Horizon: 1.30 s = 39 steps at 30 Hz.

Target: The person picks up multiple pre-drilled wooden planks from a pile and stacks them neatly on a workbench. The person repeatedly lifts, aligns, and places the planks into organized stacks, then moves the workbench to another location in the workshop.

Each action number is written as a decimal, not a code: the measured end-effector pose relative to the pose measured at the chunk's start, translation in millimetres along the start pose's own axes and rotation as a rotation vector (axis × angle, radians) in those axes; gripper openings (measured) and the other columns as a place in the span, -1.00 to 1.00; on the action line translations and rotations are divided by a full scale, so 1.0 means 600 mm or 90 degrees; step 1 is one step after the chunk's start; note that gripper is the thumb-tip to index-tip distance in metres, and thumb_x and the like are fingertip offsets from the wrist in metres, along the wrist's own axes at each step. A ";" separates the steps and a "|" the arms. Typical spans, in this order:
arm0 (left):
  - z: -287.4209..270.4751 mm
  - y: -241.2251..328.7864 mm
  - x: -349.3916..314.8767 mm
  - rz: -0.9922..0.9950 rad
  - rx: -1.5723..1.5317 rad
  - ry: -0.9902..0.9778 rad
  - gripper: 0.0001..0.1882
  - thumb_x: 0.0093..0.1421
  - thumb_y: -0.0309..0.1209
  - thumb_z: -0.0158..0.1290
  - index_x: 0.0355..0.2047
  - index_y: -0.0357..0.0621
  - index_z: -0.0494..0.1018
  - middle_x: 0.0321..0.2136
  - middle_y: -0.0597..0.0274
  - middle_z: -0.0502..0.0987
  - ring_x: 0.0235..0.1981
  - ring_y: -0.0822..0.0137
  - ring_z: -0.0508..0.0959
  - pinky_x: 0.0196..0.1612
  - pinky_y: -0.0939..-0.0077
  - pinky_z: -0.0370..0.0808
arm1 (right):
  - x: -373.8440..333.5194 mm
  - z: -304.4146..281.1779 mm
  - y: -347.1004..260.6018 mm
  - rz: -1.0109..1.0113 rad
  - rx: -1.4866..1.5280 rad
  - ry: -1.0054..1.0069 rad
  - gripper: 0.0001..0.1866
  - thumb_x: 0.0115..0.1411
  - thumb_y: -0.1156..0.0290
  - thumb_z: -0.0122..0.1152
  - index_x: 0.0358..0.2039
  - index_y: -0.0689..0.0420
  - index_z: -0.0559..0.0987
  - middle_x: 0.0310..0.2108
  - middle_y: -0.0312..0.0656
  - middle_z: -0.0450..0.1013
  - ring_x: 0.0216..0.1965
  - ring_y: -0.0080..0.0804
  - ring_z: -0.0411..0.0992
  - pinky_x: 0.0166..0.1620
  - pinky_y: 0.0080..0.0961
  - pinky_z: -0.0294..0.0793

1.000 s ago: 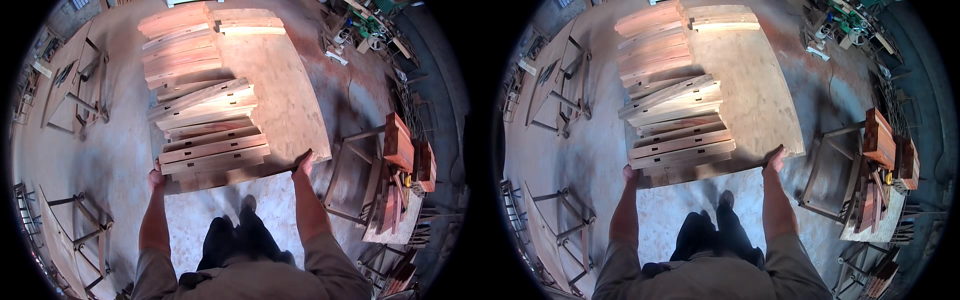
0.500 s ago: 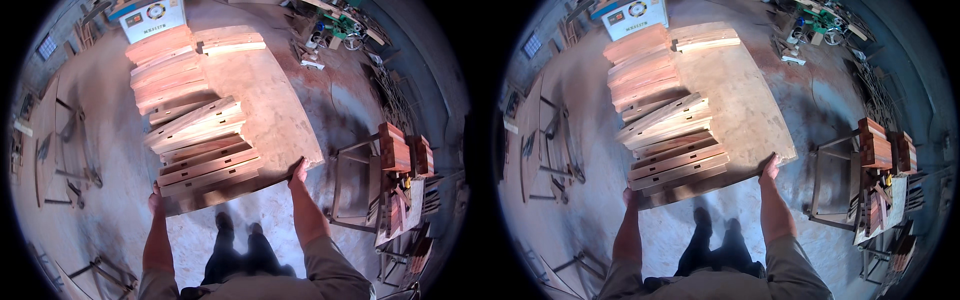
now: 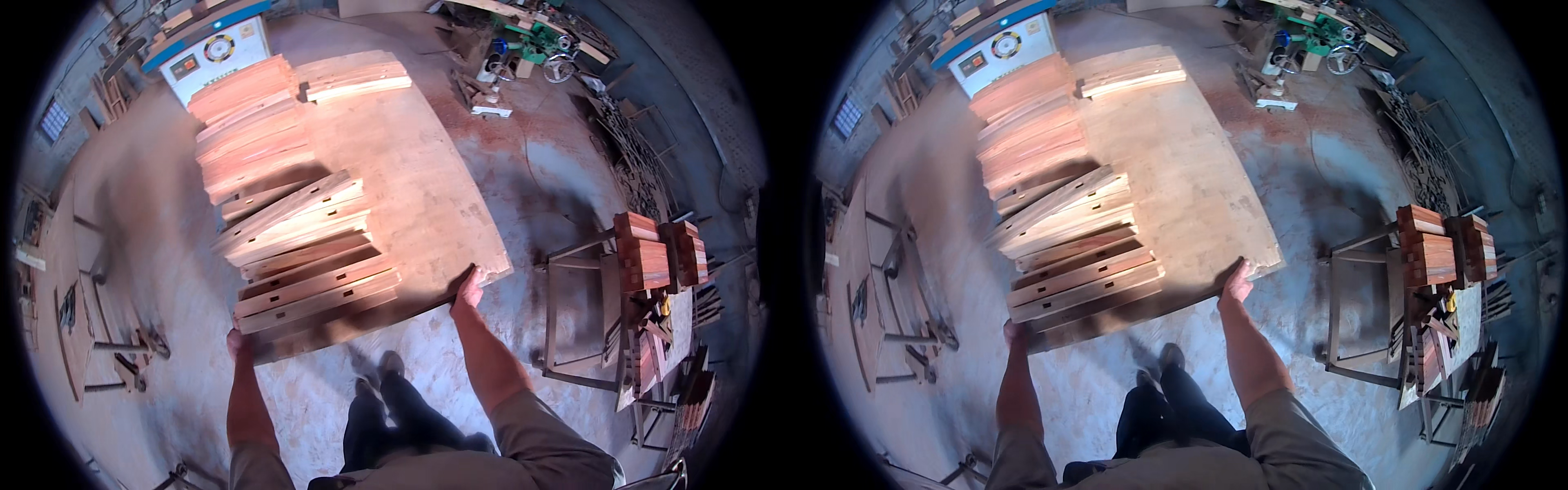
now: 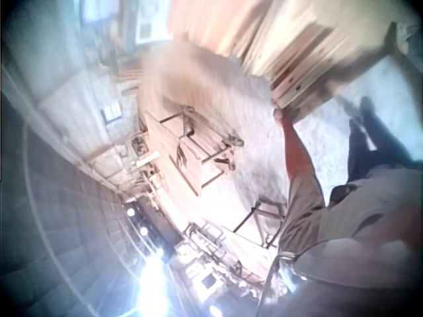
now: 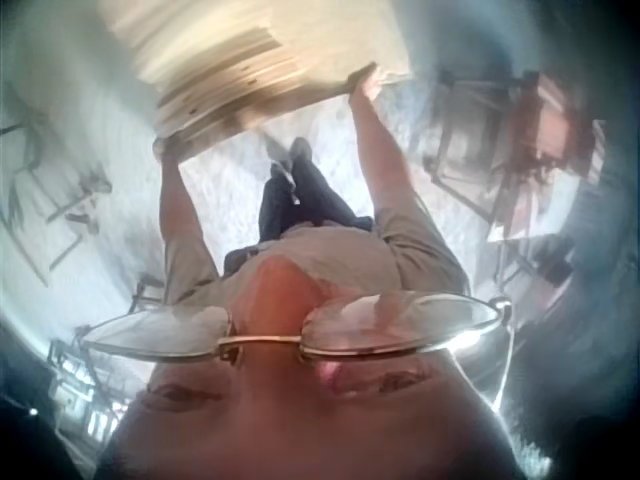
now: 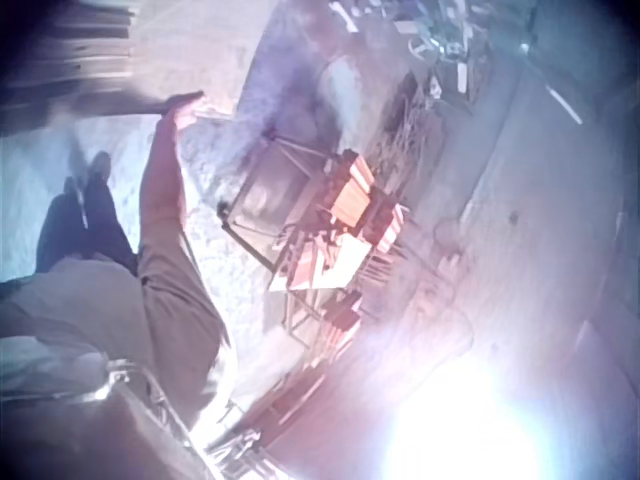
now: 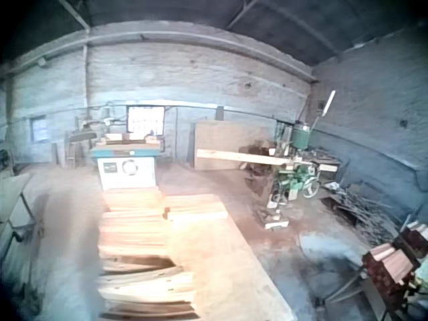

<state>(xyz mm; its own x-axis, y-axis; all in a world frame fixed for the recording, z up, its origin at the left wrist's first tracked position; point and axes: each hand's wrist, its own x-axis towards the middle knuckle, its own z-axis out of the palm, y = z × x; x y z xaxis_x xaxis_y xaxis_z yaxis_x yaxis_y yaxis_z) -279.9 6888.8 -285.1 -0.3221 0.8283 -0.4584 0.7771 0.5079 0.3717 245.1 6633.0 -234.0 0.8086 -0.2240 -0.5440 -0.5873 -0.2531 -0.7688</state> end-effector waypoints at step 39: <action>0.027 0.301 0.264 0.134 -0.005 -0.025 -0.47 0.14 -0.04 -0.11 -0.20 -0.30 0.53 -0.25 -0.11 0.57 -0.22 0.02 0.54 -0.19 0.10 0.43 | 0.065 0.273 -0.107 0.076 0.023 0.054 0.05 -0.01 -0.41 -0.02 0.14 0.36 0.28 0.10 0.05 0.29 0.06 -0.06 0.32 0.03 -0.12 0.34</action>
<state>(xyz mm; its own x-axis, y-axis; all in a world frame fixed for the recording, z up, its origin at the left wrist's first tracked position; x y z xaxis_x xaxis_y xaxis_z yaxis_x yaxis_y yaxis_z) -182.0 7107.6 -303.8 -0.1313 0.9068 -0.4006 0.8212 0.3259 0.4684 319.8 6794.5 -261.1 0.7266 -0.3290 -0.6032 -0.6760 -0.1858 -0.7130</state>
